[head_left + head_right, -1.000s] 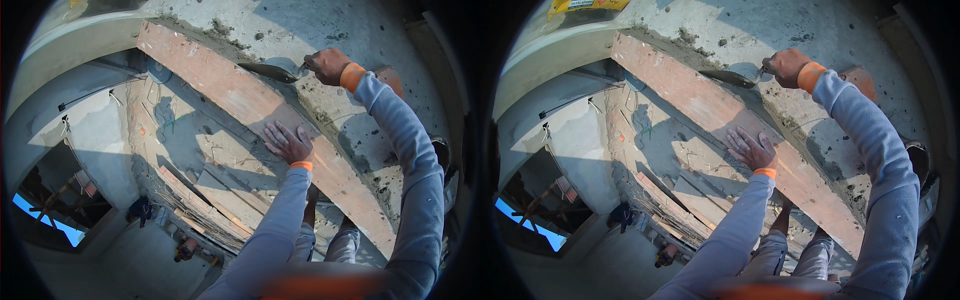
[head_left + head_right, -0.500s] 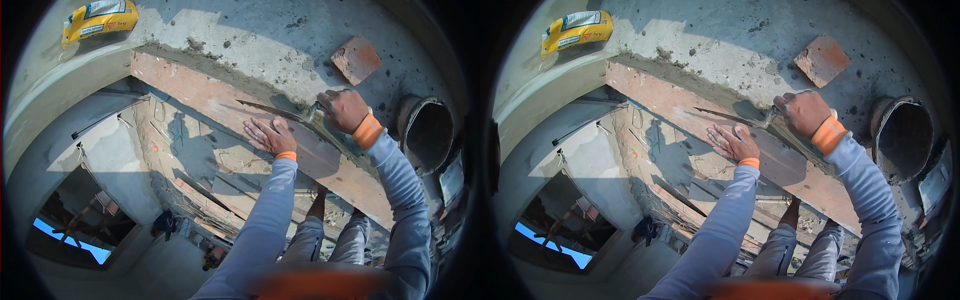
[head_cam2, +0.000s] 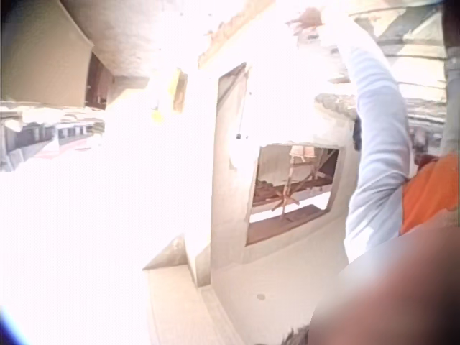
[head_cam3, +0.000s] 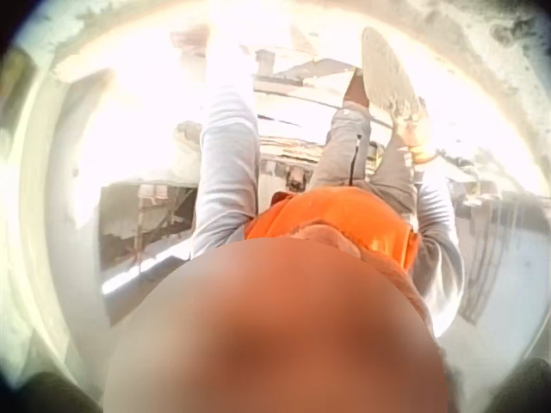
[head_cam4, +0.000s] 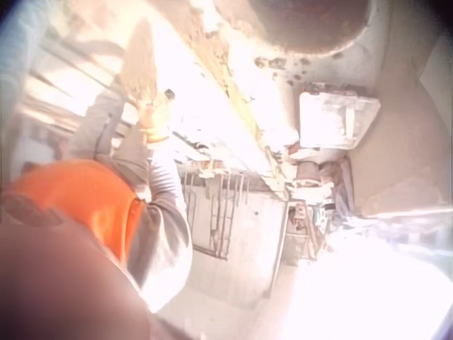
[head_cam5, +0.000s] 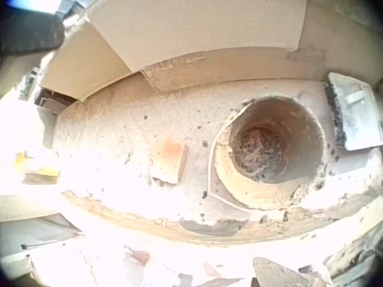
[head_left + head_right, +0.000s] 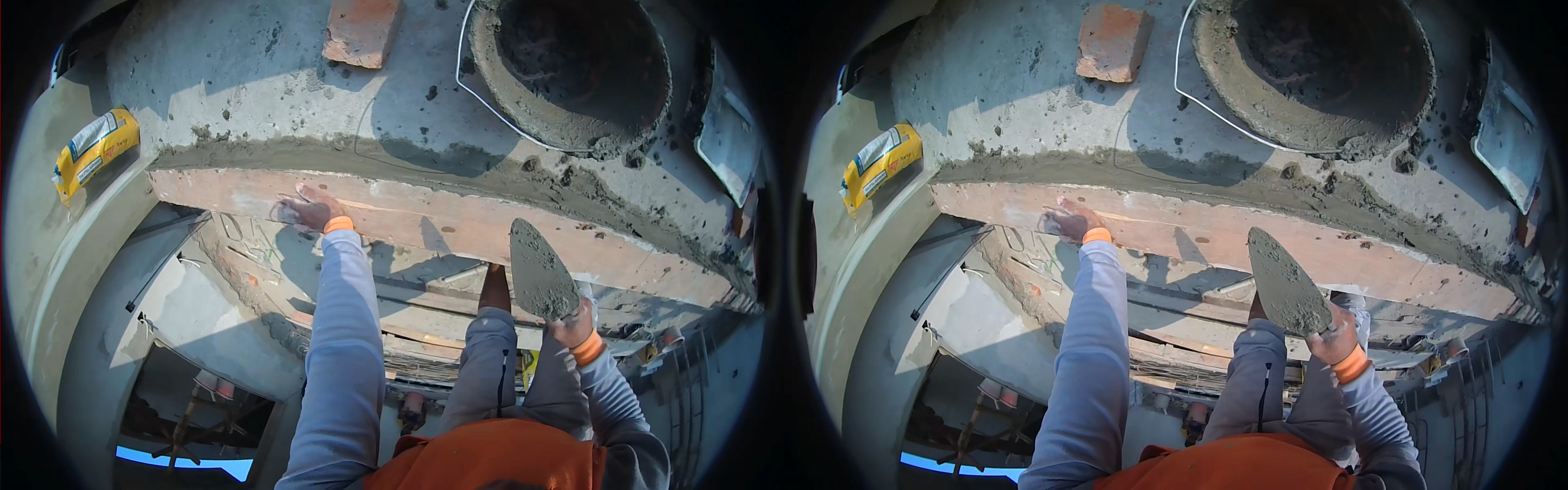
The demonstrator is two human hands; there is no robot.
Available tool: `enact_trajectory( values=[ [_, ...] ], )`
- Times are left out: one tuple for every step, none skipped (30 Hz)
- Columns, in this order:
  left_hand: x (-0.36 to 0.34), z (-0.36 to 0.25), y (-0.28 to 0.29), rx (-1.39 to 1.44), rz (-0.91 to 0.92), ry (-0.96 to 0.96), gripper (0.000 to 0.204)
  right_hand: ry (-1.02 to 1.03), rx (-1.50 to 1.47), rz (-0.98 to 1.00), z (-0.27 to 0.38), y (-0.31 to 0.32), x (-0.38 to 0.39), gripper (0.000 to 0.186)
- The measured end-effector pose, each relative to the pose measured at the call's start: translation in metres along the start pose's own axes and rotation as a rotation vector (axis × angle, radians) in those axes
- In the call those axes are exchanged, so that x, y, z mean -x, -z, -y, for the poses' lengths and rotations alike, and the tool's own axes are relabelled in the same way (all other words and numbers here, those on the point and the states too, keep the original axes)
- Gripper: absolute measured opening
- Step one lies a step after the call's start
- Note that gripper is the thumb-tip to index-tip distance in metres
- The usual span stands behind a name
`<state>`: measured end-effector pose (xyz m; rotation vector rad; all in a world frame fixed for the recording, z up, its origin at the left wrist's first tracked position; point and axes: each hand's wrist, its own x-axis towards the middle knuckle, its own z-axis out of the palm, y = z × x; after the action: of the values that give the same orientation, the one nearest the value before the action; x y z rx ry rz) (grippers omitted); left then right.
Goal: Applying cement to a concrete surface using a trowel at a construction site.
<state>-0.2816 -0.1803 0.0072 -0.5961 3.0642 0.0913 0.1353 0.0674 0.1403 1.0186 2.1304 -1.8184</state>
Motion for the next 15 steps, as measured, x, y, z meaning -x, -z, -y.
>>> enact_trajectory(
  values=[
    [-0.012, 0.01, 0.001, 0.02, -0.013, -0.008, 0.068, 0.004, 0.1, 0.014, 0.001, 0.017, 0.007, 0.026],
    [0.001, -0.002, -0.003, -0.084, -0.035, 0.007, 0.068, -0.037, 0.129, -0.018, -0.019, 0.031, 0.029, 0.026],
    [0.015, -0.017, -0.004, -0.182, -0.054, 0.018, 0.068, -0.04, 0.119, -0.041, -0.045, 0.044, 0.055, 0.026],
    [0.016, -0.02, -0.004, -0.099, -0.043, 0.059, 0.068, -0.033, 0.097, -0.062, -0.063, 0.056, 0.076, 0.026],
    [0.012, -0.02, -0.003, -0.016, -0.034, 0.107, 0.068, -0.11, 0.103, -0.065, -0.068, 0.069, 0.086, 0.028],
    [0.004, -0.008, -0.005, -0.037, -0.086, 0.022, 0.068, -0.13, 0.122, -0.092, -0.078, 0.08, 0.102, 0.028],
    [-0.002, 0.004, -0.009, -0.055, -0.138, -0.066, 0.067, -0.15, 0.126, -0.128, -0.093, 0.088, 0.121, 0.028],
    [0.0, 0.006, -0.014, -0.037, -0.116, -0.079, 0.065, -0.175, 0.137, -0.163, -0.103, 0.1, 0.139, 0.029],
    [-0.001, 0.009, -0.018, -0.019, -0.093, -0.093, 0.063, -0.197, 0.122, -0.193, -0.099, 0.114, 0.147, 0.03],
    [-0.028, 0.023, -0.015, -0.101, -0.102, -0.177, 0.061, -0.205, 0.133, -0.222, -0.106, 0.121, 0.161, 0.03],
    [-0.051, 0.041, -0.009, -0.181, -0.12, -0.259, 0.059, -0.267, 0.112, -0.203, -0.118, 0.124, 0.174, 0.03],
    [-0.041, 0.046, -0.015, -0.193, -0.116, -0.301, 0.058, -0.357, 0.117, -0.194, -0.126, 0.132, 0.193, 0.03],
    [-0.026, 0.046, -0.023, -0.2, -0.11, -0.345, 0.057, -0.501, 0.094, -0.192, -0.128, 0.136, 0.212, 0.031],
    [-0.009, 0.045, -0.03, -0.058, -0.124, -0.305, 0.055, -0.525, 0.126, -0.232, -0.127, 0.144, 0.225, 0.031],
    [0.008, 0.044, -0.038, 0.081, -0.136, -0.255, 0.054, -0.535, 0.168, -0.227, -0.124, 0.151, 0.235, 0.032]
  ],
)
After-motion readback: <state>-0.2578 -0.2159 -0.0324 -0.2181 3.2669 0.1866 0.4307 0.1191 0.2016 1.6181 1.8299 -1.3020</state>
